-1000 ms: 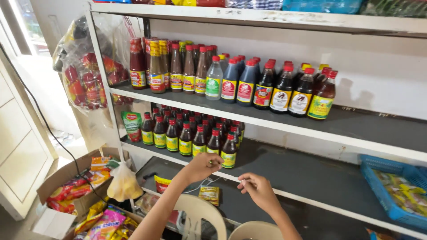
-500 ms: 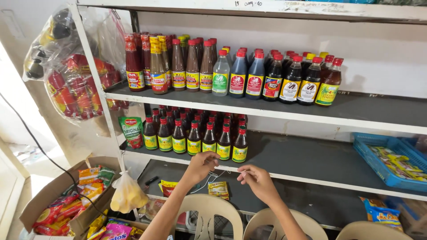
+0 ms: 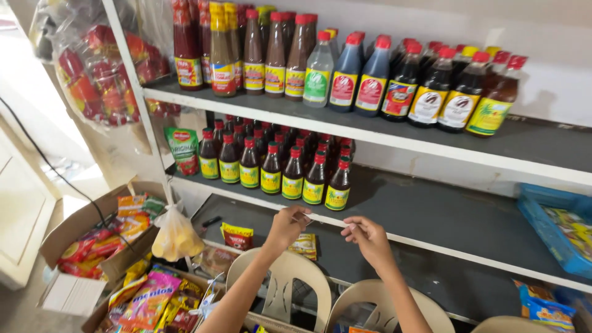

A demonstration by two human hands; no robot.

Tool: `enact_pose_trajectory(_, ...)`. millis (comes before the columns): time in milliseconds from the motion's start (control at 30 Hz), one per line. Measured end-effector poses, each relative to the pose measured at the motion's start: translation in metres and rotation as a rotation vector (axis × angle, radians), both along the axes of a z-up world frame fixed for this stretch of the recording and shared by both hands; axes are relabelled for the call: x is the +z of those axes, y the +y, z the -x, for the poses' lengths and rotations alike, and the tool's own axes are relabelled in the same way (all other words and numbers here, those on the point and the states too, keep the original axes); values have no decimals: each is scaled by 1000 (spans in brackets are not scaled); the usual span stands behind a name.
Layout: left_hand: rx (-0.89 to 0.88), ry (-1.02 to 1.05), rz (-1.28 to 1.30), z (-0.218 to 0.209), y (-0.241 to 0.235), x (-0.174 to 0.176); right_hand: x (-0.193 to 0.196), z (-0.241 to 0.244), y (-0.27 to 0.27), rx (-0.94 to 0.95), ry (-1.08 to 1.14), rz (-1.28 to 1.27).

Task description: The person arranges bottles of coconut vinegar on a store shelf. They pick up bottles from a lower shelf, hold them in both hands, and place them in a row on the upper shelf, repeating this process to fill the available space.

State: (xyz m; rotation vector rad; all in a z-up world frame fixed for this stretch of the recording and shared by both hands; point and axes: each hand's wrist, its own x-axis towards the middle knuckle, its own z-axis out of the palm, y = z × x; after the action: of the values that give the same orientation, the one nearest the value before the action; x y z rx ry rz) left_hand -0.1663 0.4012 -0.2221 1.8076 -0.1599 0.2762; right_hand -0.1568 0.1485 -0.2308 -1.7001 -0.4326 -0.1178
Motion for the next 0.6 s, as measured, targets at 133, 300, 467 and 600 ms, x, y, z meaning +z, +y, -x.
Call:
enact_pose_trajectory(133, 48, -31, 71, -7, -8, -24, -32, -20, 1, -64, 79, 34)
enact_pose_trajectory(300, 90, -111, 47, -47, -7, -62, -54, -38, 10, -45, 54, 43)
enact_pose_trajectory(467, 218, -137, -15, -75, -10, -46, -72, -55, 15, -92, -26, 91)
enact_pose_trajectory(600, 264, -463, 18, -91, -19, -24, -66, -52, 17, -180, -169, 159)
